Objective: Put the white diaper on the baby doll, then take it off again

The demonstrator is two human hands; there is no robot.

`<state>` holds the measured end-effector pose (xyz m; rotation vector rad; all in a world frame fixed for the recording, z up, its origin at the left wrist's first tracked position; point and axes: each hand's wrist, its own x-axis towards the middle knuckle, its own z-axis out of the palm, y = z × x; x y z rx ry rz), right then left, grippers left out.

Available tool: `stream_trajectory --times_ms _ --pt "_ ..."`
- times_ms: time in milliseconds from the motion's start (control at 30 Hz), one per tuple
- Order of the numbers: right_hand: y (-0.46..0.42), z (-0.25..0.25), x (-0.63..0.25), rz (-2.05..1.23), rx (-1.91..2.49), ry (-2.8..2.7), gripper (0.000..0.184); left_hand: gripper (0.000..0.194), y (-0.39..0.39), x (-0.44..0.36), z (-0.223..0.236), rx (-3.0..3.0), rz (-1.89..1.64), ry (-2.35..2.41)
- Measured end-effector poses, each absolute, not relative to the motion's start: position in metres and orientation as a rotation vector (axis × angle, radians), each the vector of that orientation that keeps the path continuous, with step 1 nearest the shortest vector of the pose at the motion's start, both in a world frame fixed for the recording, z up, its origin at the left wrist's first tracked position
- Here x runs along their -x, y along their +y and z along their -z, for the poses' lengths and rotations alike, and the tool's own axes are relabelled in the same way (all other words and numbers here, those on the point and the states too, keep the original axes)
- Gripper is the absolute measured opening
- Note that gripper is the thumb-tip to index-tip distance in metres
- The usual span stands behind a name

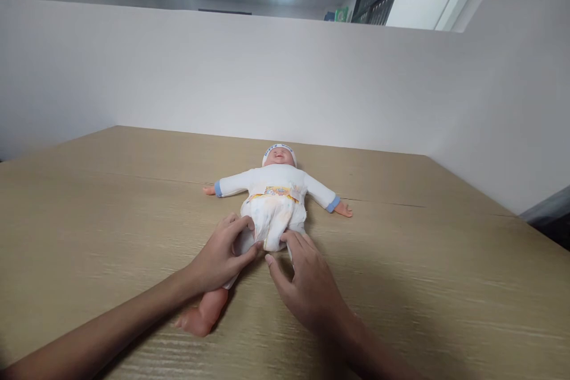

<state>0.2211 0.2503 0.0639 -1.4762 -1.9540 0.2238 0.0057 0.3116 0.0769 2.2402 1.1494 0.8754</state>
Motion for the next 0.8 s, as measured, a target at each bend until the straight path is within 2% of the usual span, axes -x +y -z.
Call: stream_trajectory --times_ms 367,467,633,733,800 --pt "0.253 -0.056 -0.221 -0.276 1.562 -1.864 0.021 0.027 0.315 -0.005 -0.064 -2.026 -0.991 1.117" --pt "0.258 -0.054 -0.221 -0.388 1.619 -1.747 0.024 0.031 0.318 -0.006 -0.061 -1.963 -1.016 1.096" --pt "0.265 -0.058 -0.233 -0.600 1.528 -1.554 0.038 0.046 0.320 -0.006 -0.051 -1.761 -1.089 1.068" --pt "0.265 -0.065 -0.243 -0.623 1.569 -1.552 0.038 0.053 0.320 -0.005 -0.048 -1.682 -1.104 1.141" --pt "0.264 -0.069 -0.246 -0.630 1.596 -1.589 0.036 0.050 0.320 -0.004 -0.051 -1.674 -1.096 1.173"
